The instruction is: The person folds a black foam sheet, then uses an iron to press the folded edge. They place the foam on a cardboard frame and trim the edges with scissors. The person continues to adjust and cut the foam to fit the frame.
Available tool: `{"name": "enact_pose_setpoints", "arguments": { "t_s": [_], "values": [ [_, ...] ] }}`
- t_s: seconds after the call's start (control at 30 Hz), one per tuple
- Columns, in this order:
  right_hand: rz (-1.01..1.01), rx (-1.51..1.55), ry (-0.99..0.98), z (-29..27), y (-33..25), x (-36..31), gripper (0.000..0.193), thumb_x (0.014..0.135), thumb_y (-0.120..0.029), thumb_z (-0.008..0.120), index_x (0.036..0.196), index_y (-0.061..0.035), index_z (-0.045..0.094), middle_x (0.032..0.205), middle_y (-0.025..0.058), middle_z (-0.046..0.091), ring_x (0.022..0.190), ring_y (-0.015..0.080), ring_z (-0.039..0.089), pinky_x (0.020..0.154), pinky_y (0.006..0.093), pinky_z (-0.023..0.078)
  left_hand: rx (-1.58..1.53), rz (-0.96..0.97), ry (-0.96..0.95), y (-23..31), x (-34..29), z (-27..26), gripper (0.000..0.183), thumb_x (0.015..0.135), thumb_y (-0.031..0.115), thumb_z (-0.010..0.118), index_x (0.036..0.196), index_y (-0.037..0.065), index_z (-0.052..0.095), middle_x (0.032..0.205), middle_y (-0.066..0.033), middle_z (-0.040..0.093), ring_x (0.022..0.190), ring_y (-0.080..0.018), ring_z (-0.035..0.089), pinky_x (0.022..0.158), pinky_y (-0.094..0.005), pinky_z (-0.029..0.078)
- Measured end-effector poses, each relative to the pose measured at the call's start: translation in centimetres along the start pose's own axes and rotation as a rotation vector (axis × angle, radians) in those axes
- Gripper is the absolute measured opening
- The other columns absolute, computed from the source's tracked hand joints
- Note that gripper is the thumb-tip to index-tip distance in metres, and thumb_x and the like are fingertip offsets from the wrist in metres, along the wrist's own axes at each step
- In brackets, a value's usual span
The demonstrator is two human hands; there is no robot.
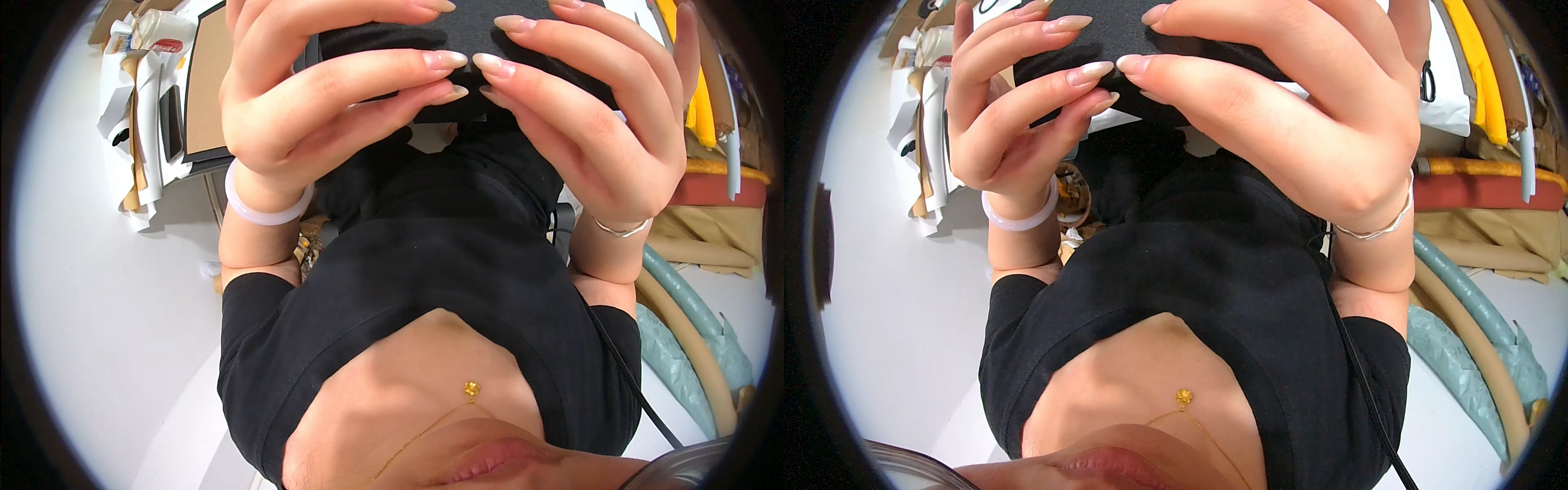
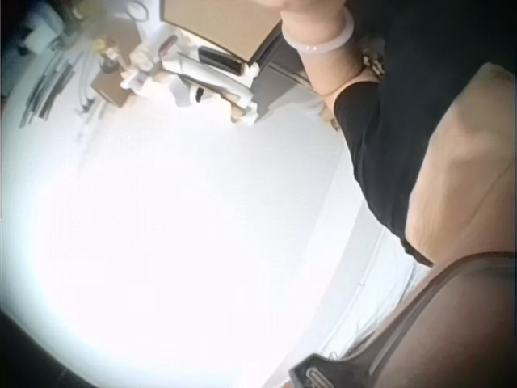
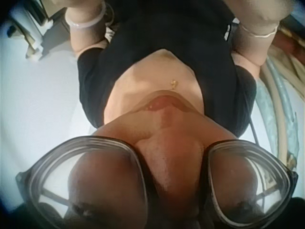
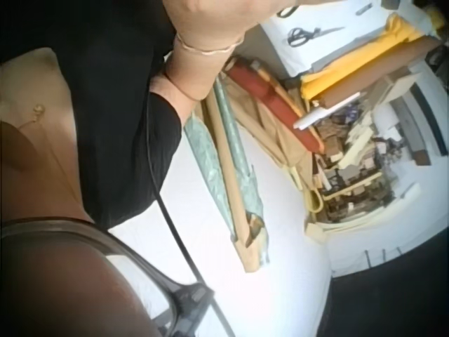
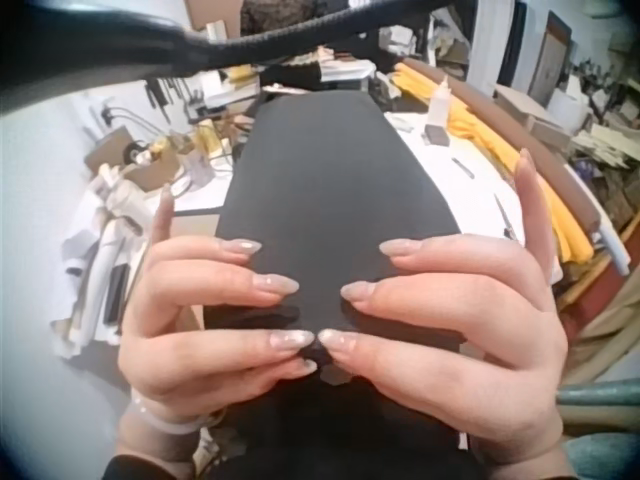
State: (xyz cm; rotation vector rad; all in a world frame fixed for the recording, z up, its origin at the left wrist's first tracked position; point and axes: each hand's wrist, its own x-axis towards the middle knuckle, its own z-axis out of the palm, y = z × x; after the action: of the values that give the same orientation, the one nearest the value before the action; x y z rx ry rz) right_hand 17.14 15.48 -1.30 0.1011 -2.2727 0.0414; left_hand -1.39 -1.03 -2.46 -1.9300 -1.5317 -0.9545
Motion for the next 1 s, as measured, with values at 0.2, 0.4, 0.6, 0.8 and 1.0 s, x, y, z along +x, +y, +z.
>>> {"name": "enact_pose_setpoints", "arguments": {
  "t_s": [0.2, 0.4, 0.6, 0.8, 1.0],
  "values": [
    [0.080, 0.170, 0.105, 1.2, 0.9, -1.4, 0.013, 0.081, -0.024, 0.084, 0.090, -0.0307, 0.078, 0.099, -0.0089, 0.071, 0.104, 0.0150, 0.067, 0.125, 0.0560, 0.026, 0.024, 0.050, -0.017, -1.2, -1.2, 0.2, 0.020, 0.077, 0.020, 0.090, 0.094, 0.023, 0.079, 0.108, -0.0015, 0.071, 0.108, -0.0212, 0.065, 0.127, -0.0514, 0.022],
    [-0.050, 0.040, -0.125, -1.6, 2.2, -0.6, 0.022, 0.077, -0.020, 0.089, 0.093, -0.0251, 0.077, 0.100, -0.0053, 0.073, 0.106, 0.0187, 0.069, 0.125, 0.0565, 0.025, -0.079, 0.118, 0.128, -1.6, -2.0, 1.0, 0.035, 0.072, 0.019, 0.092, 0.102, 0.011, 0.074, 0.112, -0.0122, 0.072, 0.114, -0.0312, 0.067, 0.122, -0.0537, 0.030],
    [0.106, 0.246, -0.113, -1.1, 2.3, -0.9, 0.025, 0.076, -0.020, 0.092, 0.094, -0.0193, 0.073, 0.101, -0.0006, 0.075, 0.107, 0.0220, 0.070, 0.124, 0.0560, 0.025, -0.182, 0.020, 0.225, -1.2, -2.9, 1.9, 0.045, 0.067, 0.017, 0.095, 0.104, 0.007, 0.072, 0.117, -0.0179, 0.071, 0.116, -0.0354, 0.068, 0.121, -0.0552, 0.033],
    [0.023, 0.310, -0.086, -0.7, 3.9, -1.1, 0.023, 0.078, -0.017, 0.090, 0.093, -0.0147, 0.073, 0.098, 0.0032, 0.075, 0.107, 0.0237, 0.070, 0.124, 0.0543, 0.024, -0.270, -0.001, 0.265, -1.5, -3.2, 2.1, 0.024, 0.084, 0.011, 0.083, 0.103, 0.002, 0.071, 0.121, -0.0201, 0.069, 0.118, -0.0337, 0.067, 0.118, -0.0516, 0.037],
    [0.188, 0.452, -0.096, -0.9, 3.8, -0.2, 0.015, 0.081, -0.012, 0.087, 0.089, -0.0117, 0.074, 0.096, 0.0058, 0.076, 0.107, 0.0255, 0.069, 0.122, 0.0515, 0.027, -0.288, -0.098, 0.129, -2.1, -2.1, 0.3, 0.016, 0.090, 0.021, 0.077, 0.094, 0.007, 0.074, 0.107, -0.0166, 0.069, 0.104, -0.0306, 0.067, 0.111, -0.0507, 0.040]
  ]
}}
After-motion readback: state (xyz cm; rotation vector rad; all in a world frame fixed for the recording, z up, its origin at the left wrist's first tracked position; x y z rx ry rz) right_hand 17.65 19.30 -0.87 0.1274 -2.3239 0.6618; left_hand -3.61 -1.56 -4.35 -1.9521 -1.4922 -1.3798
